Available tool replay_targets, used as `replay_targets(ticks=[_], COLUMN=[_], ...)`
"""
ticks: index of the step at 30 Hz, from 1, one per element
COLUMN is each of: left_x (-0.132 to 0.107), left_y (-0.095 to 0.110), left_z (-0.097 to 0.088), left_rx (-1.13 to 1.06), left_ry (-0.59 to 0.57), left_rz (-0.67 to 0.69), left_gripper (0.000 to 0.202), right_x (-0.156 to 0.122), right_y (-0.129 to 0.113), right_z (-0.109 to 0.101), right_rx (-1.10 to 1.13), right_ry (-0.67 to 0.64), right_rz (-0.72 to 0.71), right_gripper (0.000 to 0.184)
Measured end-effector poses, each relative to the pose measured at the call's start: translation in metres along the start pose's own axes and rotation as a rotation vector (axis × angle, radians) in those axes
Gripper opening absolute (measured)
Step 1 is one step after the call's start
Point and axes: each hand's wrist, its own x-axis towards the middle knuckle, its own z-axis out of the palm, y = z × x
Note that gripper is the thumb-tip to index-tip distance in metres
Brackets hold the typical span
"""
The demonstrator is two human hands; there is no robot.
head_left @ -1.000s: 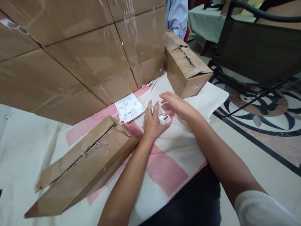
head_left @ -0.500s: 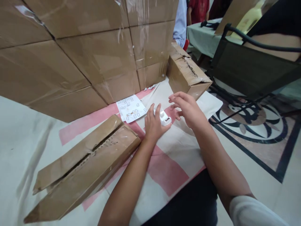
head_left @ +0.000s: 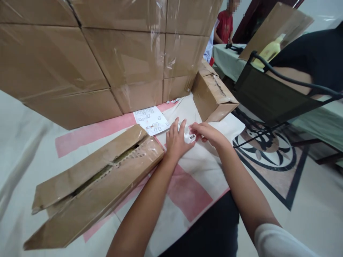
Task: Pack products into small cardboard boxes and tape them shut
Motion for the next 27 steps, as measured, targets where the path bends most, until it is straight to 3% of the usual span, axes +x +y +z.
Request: replay_targets(ticks=[8,13,19,23,27], left_x=[0.0,0.001,0.003,0.003,0.003], left_y=[-0.002,-0.001,-0.001,-0.003,-0.004], left_z=[0.001,0.0,-0.003,-0.002,-0.002], left_rx=[-0.003,-0.025,-0.051,-0.056,-0.063], left_ry=[0.006,0.023,0.02,0.016,0.018], left_rz=[-0.001,-0.039,-0.067,-0.065,-0.062], left_gripper=[0.101,0.105,0.097,0.101,0.103], right_x=[0.003,-0.024,-0.059,-0.049,-0.039], right_y=[0.001,-0.004,0.032,0.056,0.062], right_z=[0.01,0.004,0.006,0.014,0.018], right_rx=[0.091,0.145,0.213,0.321,0.358], right_ry=[0.027,0.045,0.037,0.092,0.054], right_rz=[-0.045,-0.128,0.002,0.049,0.029], right_gripper=[0.015,0.021,0.038,0.049,0.035])
